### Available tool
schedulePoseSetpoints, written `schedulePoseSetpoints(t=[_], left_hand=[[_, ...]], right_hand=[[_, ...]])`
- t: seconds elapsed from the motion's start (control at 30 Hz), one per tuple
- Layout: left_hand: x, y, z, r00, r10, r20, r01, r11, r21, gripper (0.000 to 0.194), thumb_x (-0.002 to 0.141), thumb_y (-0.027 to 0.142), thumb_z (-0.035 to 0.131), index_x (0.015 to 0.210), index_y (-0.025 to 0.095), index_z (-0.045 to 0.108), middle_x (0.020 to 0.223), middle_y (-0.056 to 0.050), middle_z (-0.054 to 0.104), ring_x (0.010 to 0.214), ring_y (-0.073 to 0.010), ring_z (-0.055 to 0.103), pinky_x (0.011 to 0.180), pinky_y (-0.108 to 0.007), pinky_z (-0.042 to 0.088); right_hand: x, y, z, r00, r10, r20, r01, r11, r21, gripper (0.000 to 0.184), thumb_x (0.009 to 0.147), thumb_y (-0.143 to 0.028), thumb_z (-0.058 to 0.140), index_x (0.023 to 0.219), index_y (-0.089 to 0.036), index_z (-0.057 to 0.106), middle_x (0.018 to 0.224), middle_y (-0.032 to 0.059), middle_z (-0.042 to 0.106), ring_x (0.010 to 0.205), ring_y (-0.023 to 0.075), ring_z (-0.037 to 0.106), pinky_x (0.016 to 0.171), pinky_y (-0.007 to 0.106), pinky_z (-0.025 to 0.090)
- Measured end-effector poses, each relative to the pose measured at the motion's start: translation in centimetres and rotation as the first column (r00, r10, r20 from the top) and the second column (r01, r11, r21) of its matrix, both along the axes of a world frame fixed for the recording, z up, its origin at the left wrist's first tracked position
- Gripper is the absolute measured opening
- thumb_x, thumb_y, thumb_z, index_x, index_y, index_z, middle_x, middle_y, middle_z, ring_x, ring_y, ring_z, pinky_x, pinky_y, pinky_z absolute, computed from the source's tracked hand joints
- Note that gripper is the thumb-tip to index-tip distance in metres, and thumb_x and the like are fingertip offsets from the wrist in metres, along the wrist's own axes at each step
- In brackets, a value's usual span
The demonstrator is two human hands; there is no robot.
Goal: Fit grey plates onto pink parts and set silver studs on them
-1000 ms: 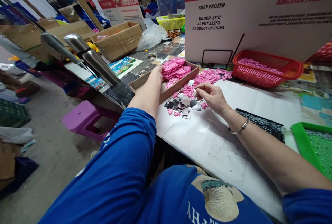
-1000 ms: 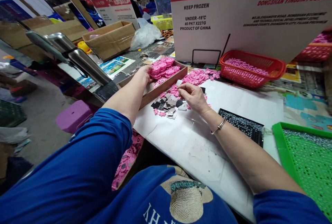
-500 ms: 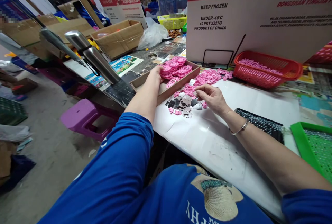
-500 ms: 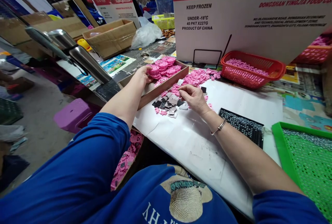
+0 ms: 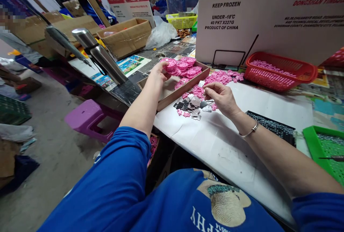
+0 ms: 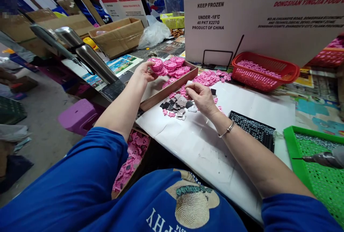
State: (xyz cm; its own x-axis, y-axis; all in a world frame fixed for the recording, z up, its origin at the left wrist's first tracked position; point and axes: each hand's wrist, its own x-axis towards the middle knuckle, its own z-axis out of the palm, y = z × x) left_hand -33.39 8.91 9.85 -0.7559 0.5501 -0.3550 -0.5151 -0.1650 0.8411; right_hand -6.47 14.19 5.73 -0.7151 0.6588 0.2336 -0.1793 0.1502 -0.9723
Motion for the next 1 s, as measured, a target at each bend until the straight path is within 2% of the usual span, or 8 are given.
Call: schedulePoseSetpoints(t=[0.13, 0.27, 0.33, 0.43, 0.53, 0.67, 0.83, 1.0], left_hand=[[2.4, -1.4, 2.4, 0.997, -0.069, -0.027, 0.069, 0.998, 0.002, 0.015, 0.069, 0.005, 0.064, 0.074, 0.017, 0.058, 0.055, 0.002, 0.057, 0.053, -0.0111, 0.054, 0.063, -0.024, 0.050], [8.1, -3.8, 3.2, 0.942, -0.281, -0.183, 0.300, 0.950, 0.085, 0.012, 0.071, 0.006, 0.065, 0.077, 0.014, 0.061, 0.066, 0.000, 0.064, 0.060, -0.0106, 0.060, 0.068, -0.024, 0.052], [11.5, -5.2, 2.5, 0.928, -0.340, -0.151, 0.346, 0.938, 0.017, 0.008, 0.071, 0.009, 0.066, 0.077, 0.013, 0.062, 0.068, -0.001, 0.065, 0.060, -0.0104, 0.061, 0.067, -0.023, 0.051], [16.4, -7.2, 0.5, 0.918, -0.382, -0.109, 0.385, 0.923, 0.001, 0.013, 0.066, 0.010, 0.070, 0.076, 0.012, 0.063, 0.067, 0.000, 0.065, 0.057, -0.0073, 0.058, 0.061, -0.019, 0.047], [20.7, -9.0, -1.8, 0.901, -0.420, -0.110, 0.426, 0.904, 0.037, 0.025, 0.060, 0.015, 0.078, 0.081, 0.011, 0.065, 0.072, 0.000, 0.067, 0.058, -0.0071, 0.059, 0.060, -0.019, 0.046], [25.2, -10.6, -3.9, 0.922, -0.386, -0.029, 0.386, 0.922, 0.018, 0.041, 0.057, 0.013, 0.081, 0.093, 0.013, 0.062, 0.079, -0.002, 0.070, 0.063, -0.0102, 0.062, 0.065, -0.023, 0.049], [29.0, -11.9, -4.7, 0.913, -0.397, 0.094, 0.399, 0.917, -0.005, 0.062, 0.055, 0.012, 0.086, 0.111, 0.015, 0.060, 0.090, -0.007, 0.072, 0.073, -0.0166, 0.067, 0.073, -0.029, 0.053], [30.1, -13.1, -4.0, 0.876, -0.472, 0.101, 0.475, 0.880, -0.009, 0.040, 0.066, 0.012, 0.081, 0.102, 0.014, 0.065, 0.101, -0.010, 0.073, 0.086, -0.0186, 0.069, 0.080, -0.029, 0.054]], right_hand=[[0.2, -0.7, 1.0, 0.999, -0.037, 0.006, 0.037, 0.998, -0.040, 0.032, 0.075, -0.039, 0.073, 0.097, -0.021, 0.061, 0.083, 0.0004, 0.064, 0.073, 0.0122, 0.064, 0.068, 0.028, 0.058], [1.8, -2.2, 2.2, 0.999, 0.030, 0.045, -0.018, 0.973, -0.231, 0.056, 0.075, -0.050, 0.075, 0.119, -0.025, 0.051, 0.118, 0.0065, 0.060, 0.105, 0.0187, 0.065, 0.086, 0.034, 0.060], [3.3, -3.3, 2.5, 0.994, 0.088, 0.064, -0.061, 0.939, -0.339, 0.065, 0.075, -0.055, 0.074, 0.127, -0.028, 0.045, 0.135, 0.0085, 0.052, 0.118, 0.0219, 0.060, 0.096, 0.038, 0.058], [6.3, -5.2, 2.4, 0.982, 0.169, 0.090, -0.117, 0.902, -0.416, 0.065, 0.078, -0.059, 0.070, 0.130, -0.030, 0.044, 0.146, 0.0082, 0.046, 0.124, 0.0248, 0.057, 0.100, 0.043, 0.056], [9.5, -6.6, 1.6, 0.973, 0.208, 0.103, -0.130, 0.853, -0.505, 0.060, 0.080, -0.056, 0.070, 0.129, -0.030, 0.046, 0.145, 0.0081, 0.051, 0.117, 0.0241, 0.062, 0.093, 0.042, 0.059], [13.0, -7.6, 0.2, 0.958, 0.205, 0.201, -0.044, 0.797, -0.602, 0.057, 0.077, -0.048, 0.075, 0.124, -0.026, 0.052, 0.129, 0.0103, 0.063, 0.098, 0.0224, 0.069, 0.074, 0.036, 0.063], [15.5, -7.4, -0.6, 0.922, 0.219, 0.319, 0.013, 0.806, -0.592, 0.043, 0.076, -0.035, 0.077, 0.113, -0.021, 0.060, 0.120, 0.0115, 0.067, 0.091, 0.0195, 0.070, 0.070, 0.031, 0.063], [16.3, -6.4, -0.5, 0.869, 0.308, 0.387, -0.042, 0.825, -0.564, 0.034, 0.077, -0.030, 0.074, 0.108, -0.019, 0.065, 0.117, 0.0117, 0.068, 0.086, 0.0178, 0.070, 0.063, 0.025, 0.061]])
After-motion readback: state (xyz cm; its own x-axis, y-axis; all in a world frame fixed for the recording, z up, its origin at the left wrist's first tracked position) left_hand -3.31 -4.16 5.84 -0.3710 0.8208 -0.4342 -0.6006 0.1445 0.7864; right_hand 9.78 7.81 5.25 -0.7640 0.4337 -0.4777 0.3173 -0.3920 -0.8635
